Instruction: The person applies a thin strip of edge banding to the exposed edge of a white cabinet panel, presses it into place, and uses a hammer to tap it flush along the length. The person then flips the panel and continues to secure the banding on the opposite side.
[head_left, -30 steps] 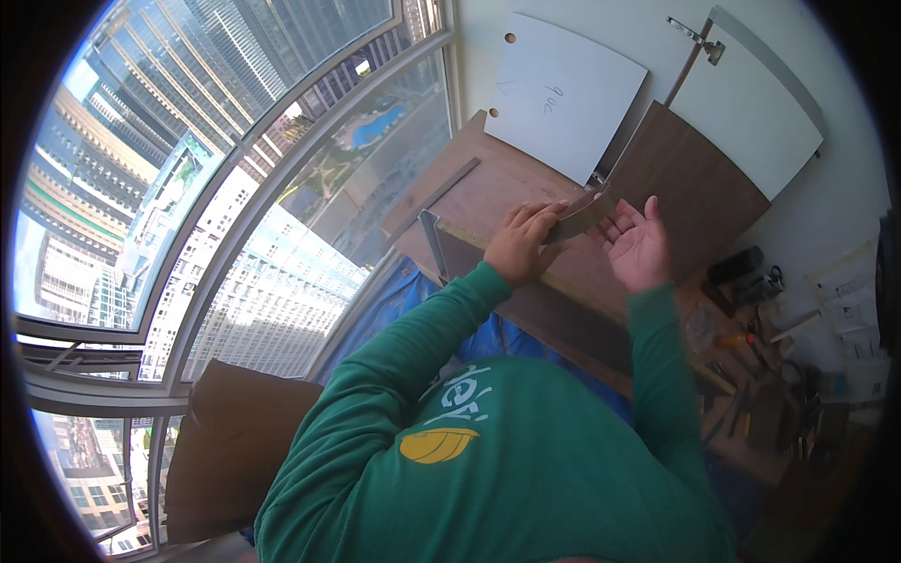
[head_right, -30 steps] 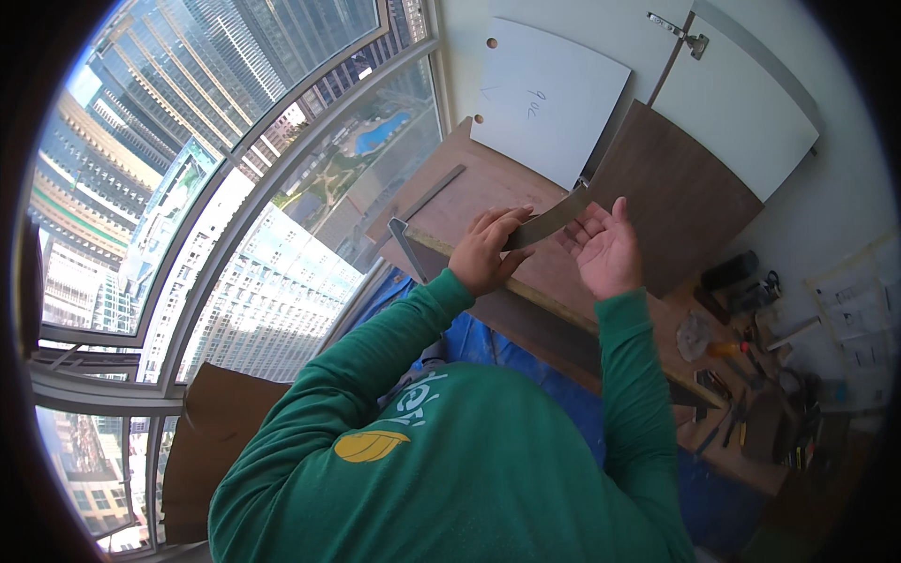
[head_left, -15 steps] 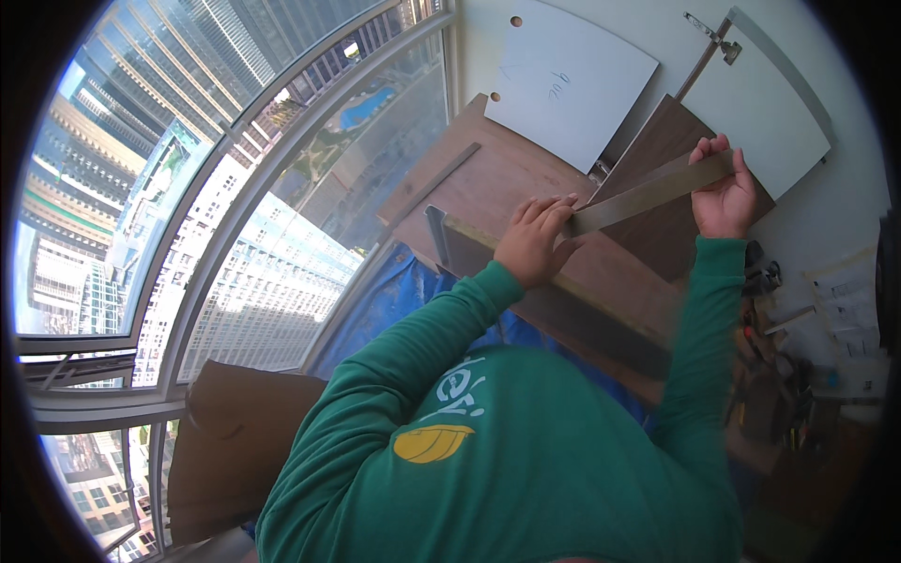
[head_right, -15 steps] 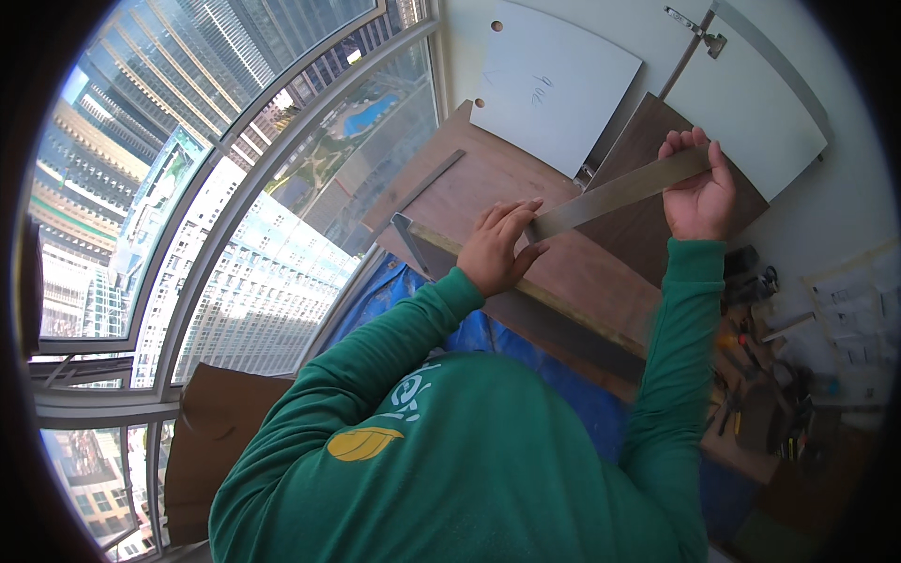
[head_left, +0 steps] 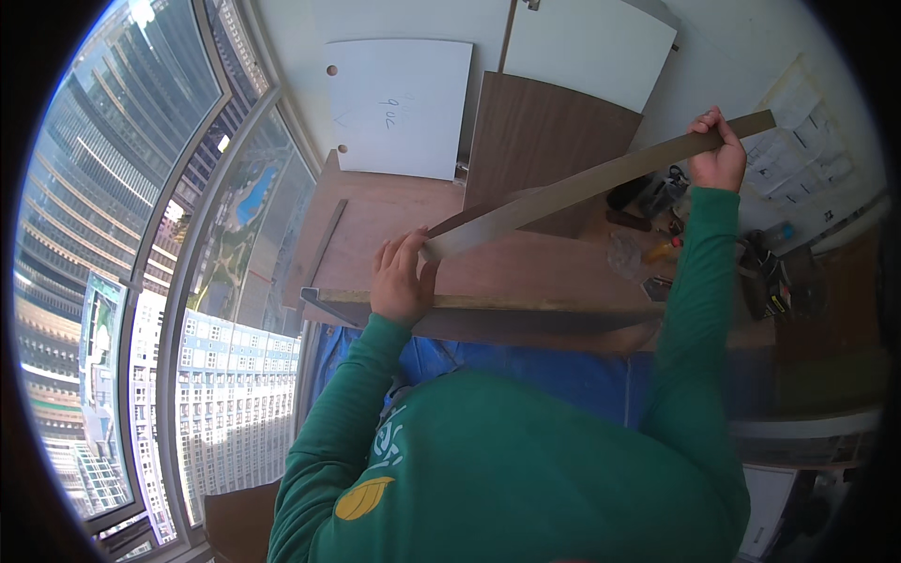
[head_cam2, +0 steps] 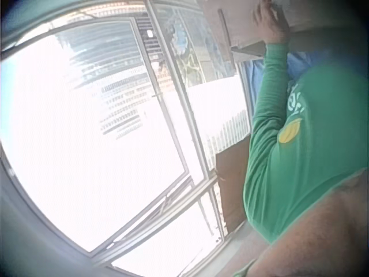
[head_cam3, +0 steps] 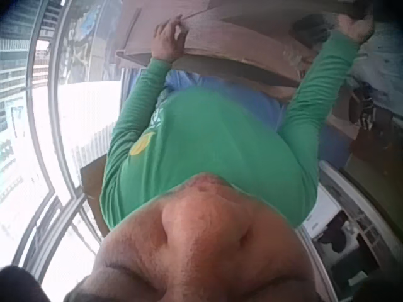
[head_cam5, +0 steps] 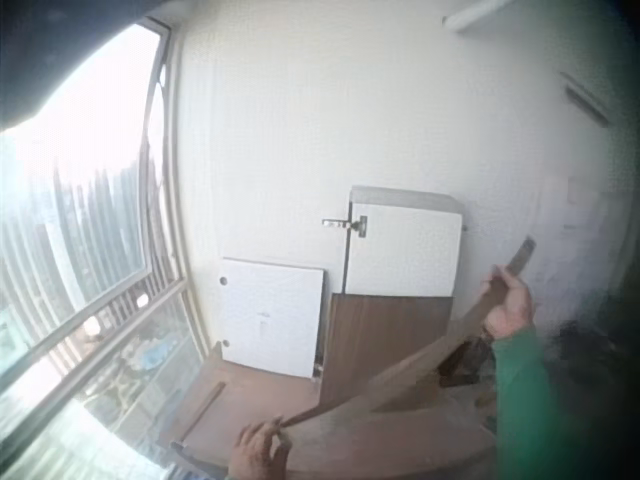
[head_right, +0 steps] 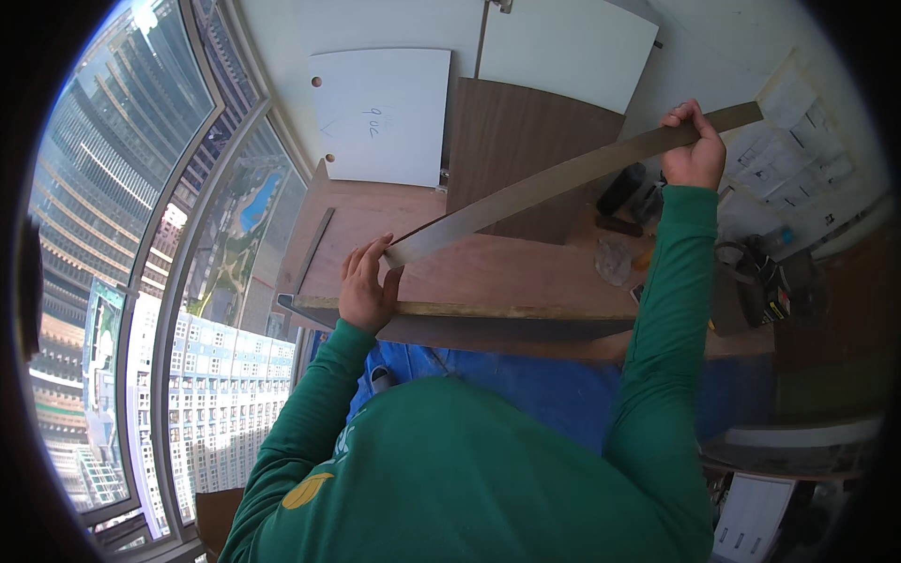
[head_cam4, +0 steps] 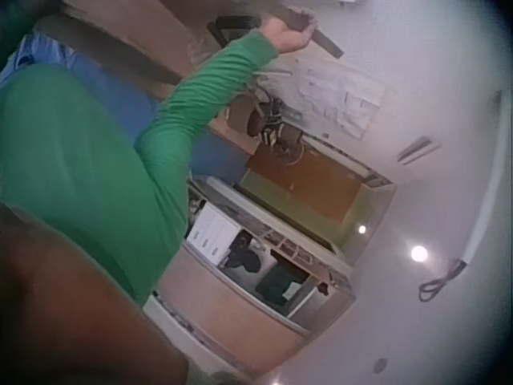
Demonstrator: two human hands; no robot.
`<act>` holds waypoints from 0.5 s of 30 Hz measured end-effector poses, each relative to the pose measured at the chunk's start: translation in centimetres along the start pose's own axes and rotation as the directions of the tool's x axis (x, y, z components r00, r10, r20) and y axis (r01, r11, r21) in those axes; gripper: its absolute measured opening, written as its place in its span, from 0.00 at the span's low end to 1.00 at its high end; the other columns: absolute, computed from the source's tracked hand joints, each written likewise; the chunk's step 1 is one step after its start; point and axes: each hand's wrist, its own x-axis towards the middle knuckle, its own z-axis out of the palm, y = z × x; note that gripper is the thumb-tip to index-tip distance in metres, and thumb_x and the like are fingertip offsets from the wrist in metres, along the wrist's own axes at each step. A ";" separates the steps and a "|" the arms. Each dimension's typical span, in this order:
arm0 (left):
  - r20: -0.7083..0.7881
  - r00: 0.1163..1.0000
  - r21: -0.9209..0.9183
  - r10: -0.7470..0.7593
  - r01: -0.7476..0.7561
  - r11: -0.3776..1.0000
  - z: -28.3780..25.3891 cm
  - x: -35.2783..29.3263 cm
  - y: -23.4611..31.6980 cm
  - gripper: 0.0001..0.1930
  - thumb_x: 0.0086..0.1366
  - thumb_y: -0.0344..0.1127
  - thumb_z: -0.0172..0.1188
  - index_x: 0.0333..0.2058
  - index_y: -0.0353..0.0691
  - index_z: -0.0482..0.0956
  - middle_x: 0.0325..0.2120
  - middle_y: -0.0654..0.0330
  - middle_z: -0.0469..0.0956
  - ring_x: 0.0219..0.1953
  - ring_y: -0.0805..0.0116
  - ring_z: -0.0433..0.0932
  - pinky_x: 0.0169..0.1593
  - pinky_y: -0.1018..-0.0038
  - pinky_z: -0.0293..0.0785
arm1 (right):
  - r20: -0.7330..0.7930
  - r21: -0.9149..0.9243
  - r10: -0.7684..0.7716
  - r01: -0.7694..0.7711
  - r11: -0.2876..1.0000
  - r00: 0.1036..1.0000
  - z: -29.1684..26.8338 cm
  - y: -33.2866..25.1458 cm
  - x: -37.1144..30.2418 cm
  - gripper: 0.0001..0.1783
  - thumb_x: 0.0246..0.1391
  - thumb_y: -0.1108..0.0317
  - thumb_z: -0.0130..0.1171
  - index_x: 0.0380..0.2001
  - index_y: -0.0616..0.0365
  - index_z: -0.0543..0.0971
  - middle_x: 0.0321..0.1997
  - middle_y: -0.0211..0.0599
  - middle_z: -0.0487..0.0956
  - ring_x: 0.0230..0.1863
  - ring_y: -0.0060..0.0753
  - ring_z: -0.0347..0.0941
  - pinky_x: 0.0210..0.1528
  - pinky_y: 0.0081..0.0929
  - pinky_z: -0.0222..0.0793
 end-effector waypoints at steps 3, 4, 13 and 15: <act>0.042 0.999 0.031 -0.002 0.000 1.000 0.1 0.2 0.5 0.22 0.69 0.35 0.65 0.60 0.45 0.75 0.62 0.60 0.81 0.67 0.53 0.76 0.74 0.49 0.63 | -0.083 -0.053 -0.010 0.006 0.999 0.997 2.7 -2.6 -2.9 0.13 0.76 0.71 0.52 0.56 0.69 0.74 0.39 0.42 0.74 0.38 0.38 0.70 0.41 0.37 0.72; 0.056 0.998 0.043 0.000 -0.002 0.999 0.2 0.3 0.6 0.22 0.68 0.34 0.65 0.61 0.45 0.75 0.61 0.59 0.81 0.66 0.53 0.76 0.73 0.50 0.64 | -0.131 -0.159 -0.073 0.052 0.986 0.989 3.9 -3.1 -4.0 0.13 0.76 0.71 0.52 0.56 0.67 0.75 0.39 0.41 0.75 0.38 0.39 0.70 0.42 0.36 0.72; 0.095 0.996 0.054 0.002 -0.008 0.999 0.4 0.5 -0.1 0.21 0.69 0.33 0.64 0.60 0.41 0.77 0.59 0.53 0.83 0.63 0.47 0.78 0.71 0.52 0.66 | -0.089 -0.252 -0.259 0.229 0.940 0.962 5.3 -6.5 -7.8 0.18 0.78 0.60 0.52 0.61 0.59 0.76 0.41 0.42 0.78 0.41 0.43 0.73 0.46 0.43 0.74; 0.102 0.994 0.057 0.032 -0.038 0.998 0.8 0.6 -0.4 0.23 0.69 0.34 0.65 0.61 0.41 0.76 0.60 0.52 0.82 0.63 0.46 0.78 0.70 0.52 0.67 | -0.010 -0.276 -0.268 0.255 0.927 0.963 5.8 -7.4 -8.3 0.19 0.79 0.60 0.50 0.64 0.59 0.75 0.40 0.40 0.79 0.42 0.43 0.74 0.47 0.43 0.74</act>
